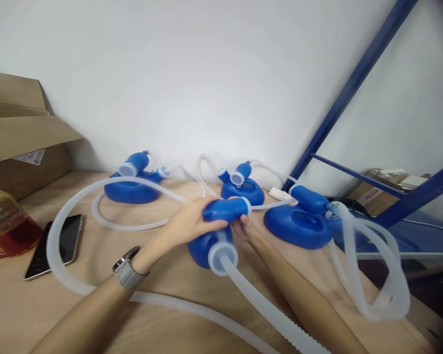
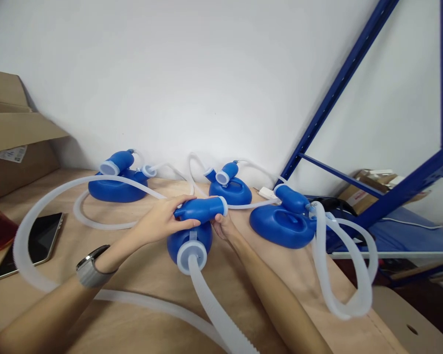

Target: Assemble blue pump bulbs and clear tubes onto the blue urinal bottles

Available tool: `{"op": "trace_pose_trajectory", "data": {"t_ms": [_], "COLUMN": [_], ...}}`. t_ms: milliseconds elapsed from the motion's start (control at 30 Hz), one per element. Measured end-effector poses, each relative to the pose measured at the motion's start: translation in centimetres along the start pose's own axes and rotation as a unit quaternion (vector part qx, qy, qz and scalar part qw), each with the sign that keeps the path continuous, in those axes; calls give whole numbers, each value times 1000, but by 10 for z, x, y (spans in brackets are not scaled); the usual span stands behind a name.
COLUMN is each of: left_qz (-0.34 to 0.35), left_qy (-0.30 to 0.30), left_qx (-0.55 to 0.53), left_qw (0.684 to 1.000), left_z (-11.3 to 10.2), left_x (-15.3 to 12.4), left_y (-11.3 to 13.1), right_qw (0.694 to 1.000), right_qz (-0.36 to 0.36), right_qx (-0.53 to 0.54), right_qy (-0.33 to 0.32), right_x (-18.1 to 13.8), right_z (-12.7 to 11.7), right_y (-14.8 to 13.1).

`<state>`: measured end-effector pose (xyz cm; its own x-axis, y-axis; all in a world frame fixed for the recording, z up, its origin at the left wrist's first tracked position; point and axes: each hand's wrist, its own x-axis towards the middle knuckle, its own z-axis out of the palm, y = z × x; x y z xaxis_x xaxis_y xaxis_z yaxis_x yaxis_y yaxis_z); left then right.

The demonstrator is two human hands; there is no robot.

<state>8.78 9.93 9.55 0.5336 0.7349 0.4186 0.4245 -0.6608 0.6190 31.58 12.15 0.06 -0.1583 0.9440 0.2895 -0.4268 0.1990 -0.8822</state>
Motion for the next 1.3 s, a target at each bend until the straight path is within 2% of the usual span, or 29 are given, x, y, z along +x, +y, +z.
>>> {"op": "trace_pose_trajectory", "data": {"t_ms": [167, 300, 467, 600, 733, 900, 1033, 1067, 1133, 1200, 1233, 1300], "left_qz": [-12, -6, -68, -89, -94, -66, -69, -68, -72, -93, -109, -141], "left_qy": [32, 62, 93, 107, 127, 110, 110, 110, 102, 94, 93, 98], "left_qx": [6, 0, -99, -222, -235, -214, -215, -215, -238, -277, -290, -280], "left_qw": [999, 998, 988, 965, 959, 968, 968, 968, 963, 952, 946, 945], "left_z": [9, 18, 33, 46, 47, 15, -20, -28, -44, -60, -68, -86], "left_x": [0, -3, -2, 4, 7, 2, -3, -5, -9, -13, -16, -22], "left_y": [-5, -7, -13, -21, -21, -2, 16, 18, 19, 15, 13, 7], "right_qw": [1000, 1000, 1000, 999, 994, 972, 907, 902, 929, 962, 969, 966], "right_qz": [-2, 4, 15, 34, -29, -109, -222, -233, -210, -156, -126, -80], "right_qx": [12, 19, 14, -13, -99, -201, -355, -361, -303, -226, -208, -232], "right_qy": [29, 9, 3, -3, 18, 48, 51, 49, 34, -6, -33, -83], "right_x": [2, 1, 0, 0, 8, 12, -2, -5, -8, -5, -2, 7], "right_z": [3, 3, -4, -3, 3, 14, 43, 51, 66, 76, 80, 84], "right_y": [1, -2, -2, -1, -13, -62, -88, -90, -90, -89, -90, -94]}}
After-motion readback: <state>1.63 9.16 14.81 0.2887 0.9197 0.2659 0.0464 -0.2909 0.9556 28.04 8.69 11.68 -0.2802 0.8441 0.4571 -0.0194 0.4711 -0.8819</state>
